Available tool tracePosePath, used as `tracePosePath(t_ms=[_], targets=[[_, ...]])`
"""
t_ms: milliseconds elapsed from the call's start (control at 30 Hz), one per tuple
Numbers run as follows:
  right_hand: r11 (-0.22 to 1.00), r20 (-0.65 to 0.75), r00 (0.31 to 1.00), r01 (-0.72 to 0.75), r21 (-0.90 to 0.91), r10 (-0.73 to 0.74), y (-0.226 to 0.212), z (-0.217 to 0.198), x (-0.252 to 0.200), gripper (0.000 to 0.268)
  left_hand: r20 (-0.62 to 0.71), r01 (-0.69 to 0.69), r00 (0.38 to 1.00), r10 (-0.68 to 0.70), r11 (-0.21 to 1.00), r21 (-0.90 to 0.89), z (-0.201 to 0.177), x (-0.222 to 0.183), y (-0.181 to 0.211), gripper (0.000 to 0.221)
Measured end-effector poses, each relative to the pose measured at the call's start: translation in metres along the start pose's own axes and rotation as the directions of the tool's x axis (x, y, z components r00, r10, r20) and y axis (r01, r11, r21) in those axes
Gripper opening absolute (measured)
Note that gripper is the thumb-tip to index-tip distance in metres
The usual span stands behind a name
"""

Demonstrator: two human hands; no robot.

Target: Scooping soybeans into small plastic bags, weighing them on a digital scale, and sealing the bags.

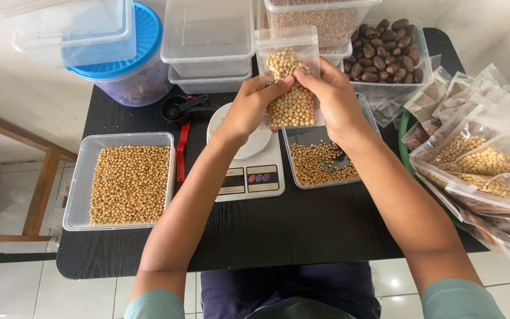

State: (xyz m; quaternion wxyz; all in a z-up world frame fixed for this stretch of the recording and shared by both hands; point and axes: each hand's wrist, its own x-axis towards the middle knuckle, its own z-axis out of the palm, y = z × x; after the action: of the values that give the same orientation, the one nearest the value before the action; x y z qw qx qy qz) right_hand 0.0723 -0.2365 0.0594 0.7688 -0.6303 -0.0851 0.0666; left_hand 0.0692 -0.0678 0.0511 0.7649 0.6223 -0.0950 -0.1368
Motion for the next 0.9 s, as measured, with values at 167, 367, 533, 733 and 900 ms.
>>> tracePosePath(t_ms=[167,367,533,733,900], targets=[[0.998,-0.01,1.0,-0.02,-0.06,0.02,-0.001,-0.002,0.0,0.03,0.012,-0.01,1.0,0.01,1.0,0.021,0.004,-0.002,0.0,0.031],[0.999,0.019,1.0,-0.009,-0.037,0.01,0.003,-0.003,0.0,0.032,-0.092,0.01,0.996,-0.004,0.998,0.062,0.004,-0.001,0.006,0.045],[1.0,0.006,1.0,-0.016,0.008,0.016,-0.002,0.002,-0.001,0.044,-0.123,-0.057,0.991,0.057,0.998,0.001,-0.004,0.009,-0.009,0.033],[0.974,0.218,0.97,-0.055,-0.218,0.103,-0.019,0.003,-0.014,0.046,-0.326,-0.028,0.945,-0.006,0.995,-0.097,0.002,0.006,-0.001,0.036],[0.972,0.185,0.97,-0.117,-0.206,0.156,-0.018,0.0,-0.013,0.041,-0.182,0.121,0.975,-0.13,0.991,-0.06,0.011,-0.005,0.017,0.046]])
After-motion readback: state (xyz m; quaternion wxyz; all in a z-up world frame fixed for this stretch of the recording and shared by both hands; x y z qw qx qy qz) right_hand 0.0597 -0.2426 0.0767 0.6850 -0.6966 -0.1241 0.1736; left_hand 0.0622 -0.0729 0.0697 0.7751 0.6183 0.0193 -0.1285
